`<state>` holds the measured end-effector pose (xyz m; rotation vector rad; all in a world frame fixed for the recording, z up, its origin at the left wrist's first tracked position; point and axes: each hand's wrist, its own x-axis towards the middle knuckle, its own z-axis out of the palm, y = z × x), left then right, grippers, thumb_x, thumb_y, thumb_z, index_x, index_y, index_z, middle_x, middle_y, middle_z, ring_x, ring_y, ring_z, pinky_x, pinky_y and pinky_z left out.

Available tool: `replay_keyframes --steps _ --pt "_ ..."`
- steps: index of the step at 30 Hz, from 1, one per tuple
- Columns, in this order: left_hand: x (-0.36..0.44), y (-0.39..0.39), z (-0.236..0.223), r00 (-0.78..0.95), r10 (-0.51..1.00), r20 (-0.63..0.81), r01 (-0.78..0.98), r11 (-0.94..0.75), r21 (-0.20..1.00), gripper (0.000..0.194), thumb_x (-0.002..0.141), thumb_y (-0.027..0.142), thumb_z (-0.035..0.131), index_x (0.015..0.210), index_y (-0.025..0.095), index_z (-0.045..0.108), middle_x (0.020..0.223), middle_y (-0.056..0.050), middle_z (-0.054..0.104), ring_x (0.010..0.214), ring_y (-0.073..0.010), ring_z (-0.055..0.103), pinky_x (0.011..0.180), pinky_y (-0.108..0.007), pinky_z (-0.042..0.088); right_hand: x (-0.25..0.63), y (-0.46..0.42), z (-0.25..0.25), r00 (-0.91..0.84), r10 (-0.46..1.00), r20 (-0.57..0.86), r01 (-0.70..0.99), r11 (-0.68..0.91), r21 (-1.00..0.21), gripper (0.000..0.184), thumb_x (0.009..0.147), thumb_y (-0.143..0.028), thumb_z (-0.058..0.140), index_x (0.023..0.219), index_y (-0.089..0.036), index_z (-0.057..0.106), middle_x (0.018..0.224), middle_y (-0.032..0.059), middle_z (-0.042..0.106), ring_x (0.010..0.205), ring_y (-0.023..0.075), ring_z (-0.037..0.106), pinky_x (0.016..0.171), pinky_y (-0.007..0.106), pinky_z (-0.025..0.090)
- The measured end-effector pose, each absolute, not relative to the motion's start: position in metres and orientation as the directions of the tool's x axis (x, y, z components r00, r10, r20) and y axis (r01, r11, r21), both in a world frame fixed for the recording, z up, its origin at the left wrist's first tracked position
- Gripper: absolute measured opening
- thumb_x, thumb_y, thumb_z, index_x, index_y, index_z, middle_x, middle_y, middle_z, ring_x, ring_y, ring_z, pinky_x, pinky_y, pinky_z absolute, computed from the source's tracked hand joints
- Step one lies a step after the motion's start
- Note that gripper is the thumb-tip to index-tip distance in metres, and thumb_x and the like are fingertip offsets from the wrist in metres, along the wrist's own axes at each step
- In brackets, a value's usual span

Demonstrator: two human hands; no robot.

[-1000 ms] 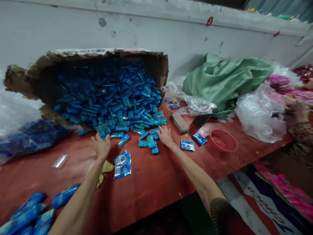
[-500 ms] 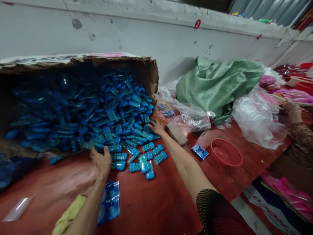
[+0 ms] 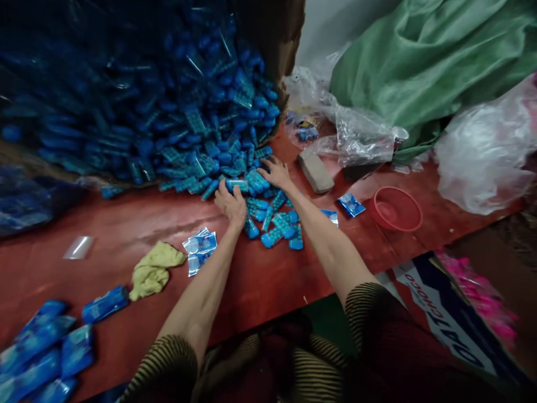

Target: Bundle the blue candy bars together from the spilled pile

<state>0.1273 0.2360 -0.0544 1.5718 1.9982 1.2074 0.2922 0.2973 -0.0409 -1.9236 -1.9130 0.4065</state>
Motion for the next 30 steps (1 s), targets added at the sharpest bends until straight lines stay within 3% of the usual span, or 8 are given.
replay_keyframes --steps 3,8,12,15,19,22,26,30 --pt "0.124 0.226 -0.057 -0.275 0.928 0.249 0.61 -0.032 0.792 0.048 0.087 0.033 0.041 0.129 0.009 0.045 0.128 -0.021 0.052 0.123 -0.0293 0.044 0.104 -0.045 0.031 0.291 0.281 -0.037 -0.008 0.998 0.059 0.854 0.038 -0.519 0.047 0.089 -0.042 0.05 0.13 -0.02 0.052 0.146 0.0132 0.038 0.134 0.0308 0.034 0.107 0.06 0.021" --pt "0.113 0.21 -0.055 -0.121 0.966 0.229 0.535 -0.131 0.834 0.049 0.087 0.031 0.041 0.131 0.009 0.044 0.139 -0.02 0.044 0.133 -0.0269 0.035 0.109 -0.044 0.026 0.296 0.251 -0.016 -0.032 0.987 0.158 0.772 0.125 -0.624 0.037 0.091 -0.028 0.049 0.121 -0.008 0.059 0.138 0.0161 0.048 0.128 0.0206 0.044 0.106 0.035 0.033" --pt "0.098 0.191 -0.046 -0.078 0.959 0.274 0.498 -0.2 0.844 0.051 0.088 0.034 0.041 0.132 0.009 0.042 0.14 -0.02 0.043 0.133 -0.0248 0.036 0.11 -0.041 0.028 0.29 0.194 -0.003 -0.002 0.965 0.262 0.776 0.166 -0.608 0.035 0.093 -0.026 0.043 0.121 -0.01 0.059 0.13 0.0133 0.054 0.124 0.0166 0.047 0.106 0.029 0.034" --pt "0.08 0.17 -0.035 -0.088 0.936 0.34 0.514 -0.25 0.821 0.05 0.088 0.036 0.041 0.132 0.011 0.042 0.138 -0.017 0.046 0.131 -0.0235 0.039 0.11 -0.041 0.028 0.273 0.126 -0.012 -0.006 0.95 0.312 0.817 0.184 -0.546 0.034 0.093 -0.03 0.043 0.119 -0.016 0.06 0.128 0.0113 0.056 0.125 0.0209 0.046 0.108 0.038 0.032" --pt "0.045 0.131 -0.024 -0.131 0.914 0.384 0.592 -0.239 0.77 0.043 0.09 0.035 0.039 0.127 0.016 0.047 0.135 -0.014 0.049 0.13 -0.0226 0.04 0.109 -0.042 0.029 0.25 0.061 -0.038 -0.156 0.967 0.202 0.914 0.219 -0.341 0.042 0.089 -0.034 0.052 0.13 -0.024 0.053 0.141 0.0114 0.045 0.136 0.0323 0.03 0.108 0.06 0.019" --pt "0.014 0.098 -0.025 -0.189 0.894 0.406 0.659 -0.191 0.728 0.04 0.09 0.034 0.039 0.124 0.016 0.051 0.134 -0.014 0.05 0.13 -0.0222 0.04 0.108 -0.041 0.03 0.247 0.054 -0.042 -0.267 0.952 0.15 0.924 0.298 -0.242 0.049 0.087 -0.031 0.056 0.135 -0.028 0.048 0.146 0.009 0.04 0.139 0.0353 0.022 0.108 0.064 0.012" --pt "-0.025 0.068 -0.034 -0.17 0.894 0.415 0.774 -0.14 0.618 0.043 0.09 0.036 0.038 0.125 0.014 0.051 0.138 -0.016 0.046 0.136 -0.0259 0.031 0.11 -0.046 0.025 0.234 0.067 -0.023 -0.285 0.952 0.113 0.923 0.304 -0.237 0.047 0.084 -0.033 0.06 0.13 -0.028 0.053 0.146 0.011 0.039 0.139 0.0406 0.02 0.104 0.069 0.011" --pt "-0.055 0.07 -0.042 -0.124 0.951 0.284 0.902 -0.011 0.432 0.049 0.087 0.037 0.044 0.129 0.013 0.05 0.145 -0.018 0.038 0.138 -0.0367 0.022 0.108 -0.058 0.017 0.175 0.071 -0.014 -0.393 0.907 0.149 0.863 0.42 -0.282 0.051 0.088 -0.041 0.052 0.137 -0.026 0.045 0.149 0.0114 0.034 0.139 0.0394 0.02 0.105 0.069 0.013"
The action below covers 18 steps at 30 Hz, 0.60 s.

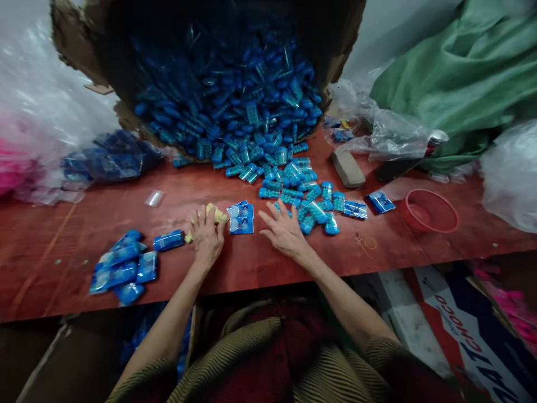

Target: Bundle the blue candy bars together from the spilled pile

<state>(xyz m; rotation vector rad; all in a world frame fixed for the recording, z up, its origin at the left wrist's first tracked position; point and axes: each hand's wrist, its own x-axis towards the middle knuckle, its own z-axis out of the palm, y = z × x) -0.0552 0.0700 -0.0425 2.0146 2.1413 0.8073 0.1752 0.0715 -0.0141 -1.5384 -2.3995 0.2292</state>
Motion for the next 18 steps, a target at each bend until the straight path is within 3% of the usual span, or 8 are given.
replay_keyframes --steps 5,10,13,18 --pt "-0.064 0.079 -0.049 -0.111 0.97 0.218 0.959 0.047 0.278 0.049 0.086 0.034 0.043 0.128 0.009 0.052 0.143 -0.024 0.038 0.137 -0.0434 0.019 0.104 -0.065 0.014 0.113 0.062 -0.039 -0.481 0.874 0.068 0.823 0.477 -0.308 0.063 0.087 -0.05 0.049 0.139 -0.016 0.04 0.149 0.0175 0.031 0.138 0.0401 0.021 0.104 0.07 0.015" --pt "-0.054 0.071 -0.049 -0.206 0.94 0.273 0.913 0.085 0.398 0.048 0.086 0.032 0.042 0.128 0.009 0.051 0.141 -0.024 0.04 0.138 -0.0405 0.019 0.106 -0.063 0.013 0.123 0.05 -0.047 -0.468 0.882 0.055 0.835 0.461 -0.3 0.053 0.089 -0.045 0.047 0.137 -0.023 0.044 0.15 0.0143 0.031 0.139 0.0388 0.02 0.104 0.068 0.017" --pt "-0.048 0.059 -0.051 -0.26 0.907 0.33 0.872 0.074 0.483 0.047 0.086 0.033 0.043 0.127 0.011 0.052 0.143 -0.021 0.039 0.139 -0.0367 0.019 0.109 -0.059 0.013 0.127 0.053 -0.046 -0.405 0.91 0.093 0.854 0.413 -0.318 0.045 0.092 -0.04 0.045 0.134 -0.025 0.049 0.145 0.0128 0.04 0.136 0.035 0.027 0.106 0.062 0.021" --pt "-0.048 0.044 -0.056 -0.195 0.94 0.28 0.891 0.051 0.451 0.045 0.085 0.034 0.046 0.123 0.011 0.056 0.143 -0.021 0.039 0.138 -0.0398 0.021 0.107 -0.061 0.016 0.119 0.067 -0.055 -0.31 0.941 0.135 0.876 0.338 -0.345 0.029 0.091 -0.033 0.049 0.116 -0.031 0.064 0.129 0.0076 0.056 0.123 0.0278 0.044 0.103 0.052 0.03"
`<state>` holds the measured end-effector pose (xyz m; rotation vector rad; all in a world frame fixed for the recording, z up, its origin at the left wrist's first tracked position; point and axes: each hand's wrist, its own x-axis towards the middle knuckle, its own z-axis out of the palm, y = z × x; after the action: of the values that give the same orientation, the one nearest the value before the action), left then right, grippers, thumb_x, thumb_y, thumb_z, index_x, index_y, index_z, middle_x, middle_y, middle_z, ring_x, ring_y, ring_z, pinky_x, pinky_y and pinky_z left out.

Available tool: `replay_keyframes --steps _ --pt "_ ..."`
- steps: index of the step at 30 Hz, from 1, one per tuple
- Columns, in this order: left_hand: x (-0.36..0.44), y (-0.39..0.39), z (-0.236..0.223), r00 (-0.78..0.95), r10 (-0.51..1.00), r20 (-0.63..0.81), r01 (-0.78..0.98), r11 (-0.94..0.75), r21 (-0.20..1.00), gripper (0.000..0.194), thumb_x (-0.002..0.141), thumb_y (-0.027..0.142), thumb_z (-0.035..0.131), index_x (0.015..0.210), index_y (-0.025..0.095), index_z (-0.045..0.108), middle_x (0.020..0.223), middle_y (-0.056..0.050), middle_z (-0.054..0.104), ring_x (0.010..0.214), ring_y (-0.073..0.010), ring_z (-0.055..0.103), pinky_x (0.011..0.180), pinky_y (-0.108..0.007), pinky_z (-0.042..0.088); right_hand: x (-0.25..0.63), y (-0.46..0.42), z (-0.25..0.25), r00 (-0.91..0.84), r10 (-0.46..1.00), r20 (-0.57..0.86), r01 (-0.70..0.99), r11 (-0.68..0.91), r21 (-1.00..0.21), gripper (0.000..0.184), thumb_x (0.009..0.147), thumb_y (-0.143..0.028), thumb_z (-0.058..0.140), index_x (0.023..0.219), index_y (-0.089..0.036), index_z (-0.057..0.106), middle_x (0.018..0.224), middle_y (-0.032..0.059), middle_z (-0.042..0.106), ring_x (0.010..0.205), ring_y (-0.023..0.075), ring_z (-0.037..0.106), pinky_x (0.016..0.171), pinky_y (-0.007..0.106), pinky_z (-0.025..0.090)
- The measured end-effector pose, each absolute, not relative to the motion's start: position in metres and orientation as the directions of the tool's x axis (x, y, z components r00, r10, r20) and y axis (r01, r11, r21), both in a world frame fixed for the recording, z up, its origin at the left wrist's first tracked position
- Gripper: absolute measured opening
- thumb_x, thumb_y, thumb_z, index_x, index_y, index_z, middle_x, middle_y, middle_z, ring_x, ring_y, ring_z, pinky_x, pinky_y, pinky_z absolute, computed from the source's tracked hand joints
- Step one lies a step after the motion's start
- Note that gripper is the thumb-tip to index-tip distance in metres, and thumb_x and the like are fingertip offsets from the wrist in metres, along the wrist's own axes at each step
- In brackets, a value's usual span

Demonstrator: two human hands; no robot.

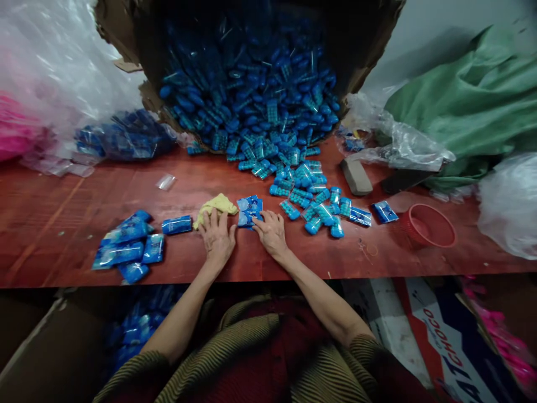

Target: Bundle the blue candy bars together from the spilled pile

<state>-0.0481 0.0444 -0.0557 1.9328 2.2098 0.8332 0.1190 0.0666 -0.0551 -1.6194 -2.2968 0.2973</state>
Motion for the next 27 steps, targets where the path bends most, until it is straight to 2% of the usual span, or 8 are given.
replay_keyframes --steps 4,8,11,14,16,18,22,27 --pt "-0.049 0.037 -0.052 -0.174 0.949 0.264 0.885 0.033 0.464 0.044 0.084 0.032 0.048 0.122 0.012 0.056 0.141 -0.021 0.042 0.137 -0.0398 0.023 0.107 -0.062 0.015 0.123 0.071 -0.059 -0.314 0.934 0.17 0.86 0.356 -0.367 0.025 0.09 -0.031 0.051 0.109 -0.031 0.068 0.126 0.0047 0.06 0.123 0.0263 0.044 0.103 0.048 0.03" --pt "-0.032 0.023 -0.044 -0.284 0.918 0.276 0.657 -0.023 0.754 0.047 0.083 0.036 0.051 0.124 0.013 0.051 0.129 -0.019 0.053 0.124 -0.0308 0.045 0.103 -0.05 0.034 0.131 0.067 -0.057 -0.326 0.919 0.223 0.844 0.389 -0.37 0.028 0.092 -0.031 0.047 0.113 -0.033 0.065 0.125 0.0033 0.06 0.124 0.0248 0.044 0.105 0.047 0.027" --pt "-0.012 0.022 -0.039 -0.398 0.917 0.013 0.237 0.089 0.967 0.056 0.078 0.039 0.058 0.127 0.014 0.044 0.117 -0.018 0.058 0.095 -0.0232 0.063 0.079 -0.038 0.052 0.131 0.064 -0.053 -0.313 0.92 0.236 0.832 0.385 -0.398 0.029 0.094 -0.029 0.043 0.113 -0.033 0.065 0.12 0.0039 0.062 0.12 0.0226 0.047 0.104 0.043 0.028" --pt "-0.002 0.03 -0.035 -0.4 0.886 -0.234 -0.03 0.242 0.97 0.057 0.073 0.038 0.063 0.122 0.014 0.046 0.104 -0.014 0.061 0.07 -0.0159 0.064 0.059 -0.029 0.052 0.13 0.064 -0.048 -0.328 0.926 0.186 0.835 0.376 -0.401 0.03 0.094 -0.03 0.044 0.113 -0.029 0.066 0.111 0.0069 0.064 0.108 0.0218 0.053 0.096 0.038 0.034" --pt "-0.004 0.034 -0.033 -0.415 0.881 -0.228 -0.041 0.232 0.972 0.05 0.073 0.036 0.062 0.115 0.013 0.05 0.1 -0.012 0.062 0.07 -0.0149 0.063 0.06 -0.028 0.052 0.131 0.064 -0.044 -0.309 0.935 0.171 0.847 0.353 -0.399 0.031 0.092 -0.033 0.047 0.118 -0.027 0.063 0.113 0.0088 0.062 0.106 0.0226 0.052 0.092 0.036 0.036" --pt "-0.012 0.033 -0.032 -0.438 0.889 -0.135 0.024 0.162 0.987 0.04 0.074 0.035 0.059 0.108 0.013 0.055 0.098 -0.011 0.064 0.078 -0.0164 0.064 0.069 -0.03 0.052 0.131 0.062 -0.041 -0.294 0.94 0.17 0.854 0.339 -0.395 0.034 0.09 -0.037 0.05 0.121 -0.025 0.061 0.119 0.0096 0.059 0.108 0.0236 0.05 0.091 0.036 0.036" --pt "-0.03 0.02 -0.038 -0.428 0.904 -0.01 0.18 0.096 0.979 0.032 0.076 0.035 0.057 0.1 0.015 0.059 0.099 -0.009 0.065 0.088 -0.0184 0.063 0.084 -0.033 0.049 0.131 0.058 -0.043 -0.356 0.923 0.146 0.856 0.384 -0.347 0.028 0.089 -0.037 0.054 0.112 -0.028 0.066 0.114 0.0077 0.061 0.105 0.0243 0.048 0.087 0.037 0.034" --pt "-0.034 0.008 -0.049 -0.418 0.908 -0.03 0.203 0.126 0.971 0.033 0.076 0.036 0.058 0.101 0.015 0.06 0.096 -0.009 0.066 0.082 -0.0173 0.062 0.079 -0.032 0.049 0.128 0.063 -0.05 -0.342 0.926 0.157 0.861 0.376 -0.343 0.022 0.09 -0.032 0.052 0.102 -0.029 0.071 0.111 0.0064 0.064 0.101 0.0225 0.049 0.083 0.036 0.033"
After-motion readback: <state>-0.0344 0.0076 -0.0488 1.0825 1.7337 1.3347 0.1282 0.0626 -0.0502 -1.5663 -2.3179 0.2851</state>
